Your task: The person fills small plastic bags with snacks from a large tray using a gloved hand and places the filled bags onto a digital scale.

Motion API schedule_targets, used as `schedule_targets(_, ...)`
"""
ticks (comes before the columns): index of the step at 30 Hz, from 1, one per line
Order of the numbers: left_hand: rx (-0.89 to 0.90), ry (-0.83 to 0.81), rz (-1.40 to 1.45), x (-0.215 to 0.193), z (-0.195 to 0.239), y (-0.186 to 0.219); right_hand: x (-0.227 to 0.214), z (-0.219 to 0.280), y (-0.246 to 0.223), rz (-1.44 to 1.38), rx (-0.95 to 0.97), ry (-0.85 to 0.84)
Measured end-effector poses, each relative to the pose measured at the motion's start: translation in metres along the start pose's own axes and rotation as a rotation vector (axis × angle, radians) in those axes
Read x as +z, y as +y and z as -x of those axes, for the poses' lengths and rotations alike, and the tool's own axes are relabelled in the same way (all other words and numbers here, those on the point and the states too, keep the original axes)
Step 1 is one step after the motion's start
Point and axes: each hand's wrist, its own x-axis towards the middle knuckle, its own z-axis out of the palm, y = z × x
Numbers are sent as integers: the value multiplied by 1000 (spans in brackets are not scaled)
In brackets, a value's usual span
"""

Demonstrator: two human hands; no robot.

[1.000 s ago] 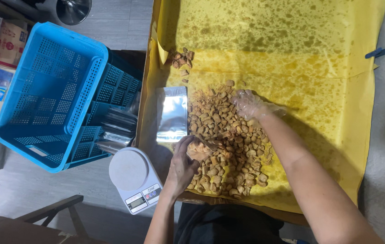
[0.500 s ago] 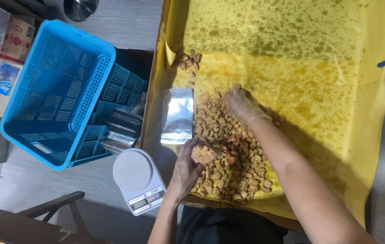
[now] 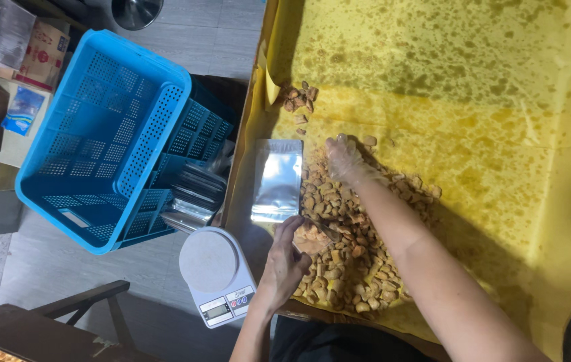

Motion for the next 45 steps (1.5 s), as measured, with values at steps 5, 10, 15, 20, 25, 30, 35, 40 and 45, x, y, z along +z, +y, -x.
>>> schedule_targets(5, 29, 11, 27, -7, 1, 6, -20, 18, -30, -3, 85, -67)
schedule_targets(10, -13, -33, 81, -6, -24, 12, -102, 75, -67, -916, 295, -293)
schedule_targets(15, 45, 29, 126, 12, -46, 16, -122, 130, -109, -677, -275, -557)
schedule_targets(20, 141, 19, 245, 18, -38, 23, -140, 164, -133, -261, -666, -381)
schedule_targets(25, 110, -23, 336, 19, -31, 15, -161, 211, -149, -667, -564, -470)
schedule_targets(30, 175, -16, 313, 18, -26, 14, -162, 195, -140, -689, -402, -610)
schedule_targets(35, 110, 2, 111, 5, -1, 16, -177, 164, -69, -624, -369, -142)
schedule_targets(40, 45, 3, 118, -13, 25, 6, -128, 120, 20, -454, -150, -153)
schedule_targets(45, 28, 36, 35, -11, 16, -15, -41, 102, 32, 66, 185, -237)
